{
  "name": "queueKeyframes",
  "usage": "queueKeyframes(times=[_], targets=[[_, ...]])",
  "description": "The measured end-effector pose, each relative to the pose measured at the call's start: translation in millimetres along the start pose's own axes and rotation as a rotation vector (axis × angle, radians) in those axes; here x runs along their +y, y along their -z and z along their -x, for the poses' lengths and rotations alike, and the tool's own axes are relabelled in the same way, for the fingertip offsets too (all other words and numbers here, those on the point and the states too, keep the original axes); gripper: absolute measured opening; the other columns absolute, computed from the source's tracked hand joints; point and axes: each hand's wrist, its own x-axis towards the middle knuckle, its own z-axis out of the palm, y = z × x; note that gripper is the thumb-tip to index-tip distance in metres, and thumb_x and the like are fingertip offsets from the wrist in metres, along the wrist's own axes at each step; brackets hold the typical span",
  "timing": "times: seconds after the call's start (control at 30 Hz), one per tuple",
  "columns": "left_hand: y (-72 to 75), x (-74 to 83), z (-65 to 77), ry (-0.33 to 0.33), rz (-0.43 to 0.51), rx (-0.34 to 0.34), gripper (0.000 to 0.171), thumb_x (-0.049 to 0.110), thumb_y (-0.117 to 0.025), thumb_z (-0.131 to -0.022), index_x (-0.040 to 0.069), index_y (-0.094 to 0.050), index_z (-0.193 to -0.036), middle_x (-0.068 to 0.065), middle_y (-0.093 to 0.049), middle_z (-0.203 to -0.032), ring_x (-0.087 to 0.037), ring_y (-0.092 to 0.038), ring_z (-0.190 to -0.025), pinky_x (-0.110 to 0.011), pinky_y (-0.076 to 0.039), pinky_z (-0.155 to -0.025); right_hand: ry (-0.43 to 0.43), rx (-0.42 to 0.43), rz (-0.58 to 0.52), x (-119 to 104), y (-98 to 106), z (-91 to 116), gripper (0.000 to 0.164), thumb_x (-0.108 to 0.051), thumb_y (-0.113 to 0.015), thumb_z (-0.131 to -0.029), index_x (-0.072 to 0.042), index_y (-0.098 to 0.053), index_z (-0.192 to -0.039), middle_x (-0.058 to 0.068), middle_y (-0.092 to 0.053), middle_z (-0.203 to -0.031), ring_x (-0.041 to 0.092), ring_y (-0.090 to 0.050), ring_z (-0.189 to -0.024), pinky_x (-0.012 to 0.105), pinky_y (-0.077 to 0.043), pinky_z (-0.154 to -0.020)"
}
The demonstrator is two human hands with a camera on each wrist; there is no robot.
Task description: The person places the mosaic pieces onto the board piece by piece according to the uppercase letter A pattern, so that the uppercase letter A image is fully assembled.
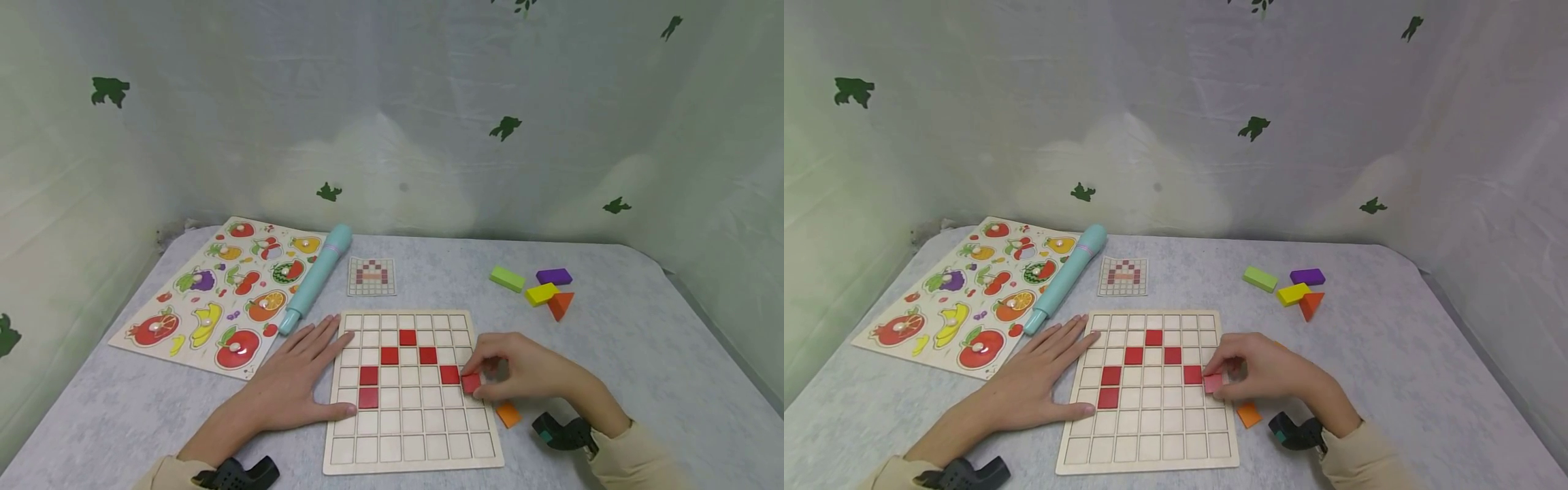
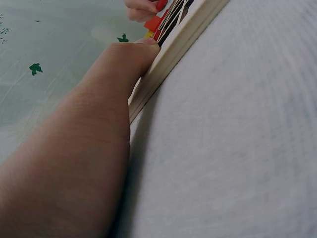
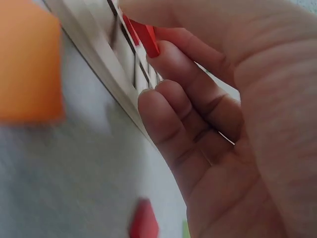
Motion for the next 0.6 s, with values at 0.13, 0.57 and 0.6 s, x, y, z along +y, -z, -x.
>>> queueKeyframes(times=[0.13,0.57,0.6], targets=[[0.2,0.0,-0.2,-0.002,0.001,-0.001,0.113,0.093,-0.049,-0.077,0.023,-0.030,-0.164,-0.004,-0.017,-0.173,-0.024,-0.015,-0.160,-0.047,-0.018,-0.129,0.028,-0.029,-0.005,-3.2,-7.3,-3.9,0.018,-0.030,-0.083,-0.089,-0.026,-0.078,-0.106,-0.011,-0.067,-0.095,0.007,-0.059,-0.080,0.021,-0.054,-0.069],[0.2,0.7,-0.9,-0.002,-0.010,-0.002,0.114,0.095,-0.046,-0.077,0.023,-0.030,-0.164,-0.004,-0.017,-0.173,-0.023,-0.015,-0.160,-0.048,-0.018,-0.129,-0.046,-0.063,0.061,-10.6,-13.4,-8.7,0.023,-0.037,-0.081,-0.089,-0.024,-0.081,-0.107,-0.012,-0.061,-0.088,0.003,-0.054,-0.080,0.018,-0.049,-0.069],[0.4,0.8,-0.8,-0.002,-0.011,-0.002,0.114,0.095,-0.047,-0.077,0.023,-0.030,-0.164,-0.004,-0.017,-0.173,-0.023,-0.015,-0.160,-0.048,-0.018,-0.129,-0.048,-0.065,0.070,-11.8,-13.5,-9.1,0.023,-0.037,-0.081,-0.089,-0.024,-0.081,-0.108,-0.012,-0.060,-0.088,0.003,-0.053,-0.080,0.018,-0.048,-0.069]])
